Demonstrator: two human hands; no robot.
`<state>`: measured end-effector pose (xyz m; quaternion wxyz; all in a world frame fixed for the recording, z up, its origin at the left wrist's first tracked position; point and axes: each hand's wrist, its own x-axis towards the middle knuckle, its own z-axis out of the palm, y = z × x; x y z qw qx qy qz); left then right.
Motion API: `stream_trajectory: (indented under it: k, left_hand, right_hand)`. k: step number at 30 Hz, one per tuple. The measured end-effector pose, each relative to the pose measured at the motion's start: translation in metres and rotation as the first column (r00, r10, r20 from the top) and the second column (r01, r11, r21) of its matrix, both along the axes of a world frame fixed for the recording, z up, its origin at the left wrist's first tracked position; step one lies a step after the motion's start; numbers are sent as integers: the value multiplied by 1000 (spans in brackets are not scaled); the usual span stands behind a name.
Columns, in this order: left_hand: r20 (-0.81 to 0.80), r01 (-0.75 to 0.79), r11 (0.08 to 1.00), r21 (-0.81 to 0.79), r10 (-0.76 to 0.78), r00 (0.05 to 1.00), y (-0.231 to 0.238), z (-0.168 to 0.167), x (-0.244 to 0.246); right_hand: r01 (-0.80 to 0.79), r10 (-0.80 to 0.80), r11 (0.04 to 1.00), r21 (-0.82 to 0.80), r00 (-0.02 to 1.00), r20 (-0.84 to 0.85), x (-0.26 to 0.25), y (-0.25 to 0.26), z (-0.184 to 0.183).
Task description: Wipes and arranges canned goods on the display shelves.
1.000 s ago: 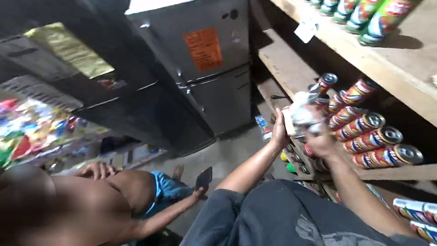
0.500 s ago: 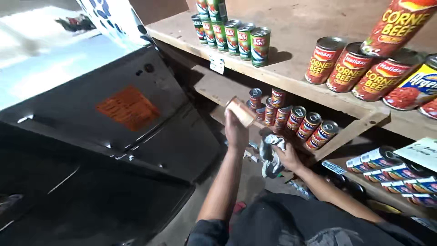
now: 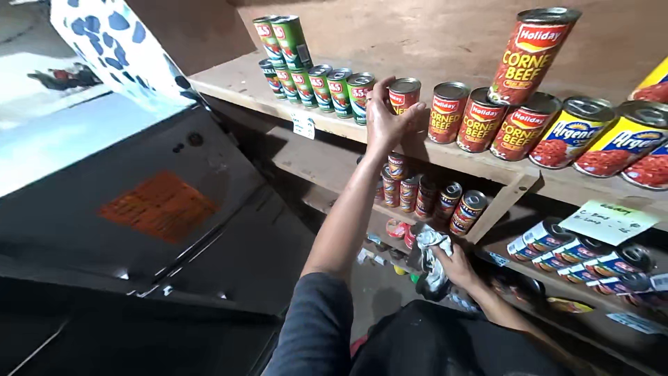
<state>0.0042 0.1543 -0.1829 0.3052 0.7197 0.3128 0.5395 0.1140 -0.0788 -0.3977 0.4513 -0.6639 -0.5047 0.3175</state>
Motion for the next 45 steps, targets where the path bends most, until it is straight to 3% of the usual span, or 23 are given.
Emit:
stream_trajectory:
  k: [4,9,14,17,21,24,30,45]
  left_hand:
    - [-106,277,953,-121,-290,951,0,2,-19]
    - [-175,210,976,-58,-217,960,1,-7,-17]
    - [-220,245,967,-64,-253,942,3,-7,-22]
    - [-109,198,980,-30,-200,974,3,-14,-18]
    - [220,62,993,103,-83,972,-20,-3,-14]
    - [367,130,970,203,-199,909,-32,26,-13]
    - [246,429,887,172,-460,853,-34,63,13]
    - [160,494,864,98,-503,849,-23,65,34]
  right_hand:
    - [17,-17,1000,-4,1000,3,6,-3,-4]
    - [-35,35,997,-72,999,-4,4,1,0]
    - [-95,95,993,-73,995,5,1,3,-1]
    - [-114,114,987,-116,993,-11,0,3,-4]
    - [-110,108,990,-93,994,-20,-2,0,-11]
    - [-119,118,986,-118,993,-17,-2,-1,-15]
    - [-125,124,981,-146,992,-11,-5,0,-11]
    - [-69,64,991,-112,997,-54,-2,-4,-15]
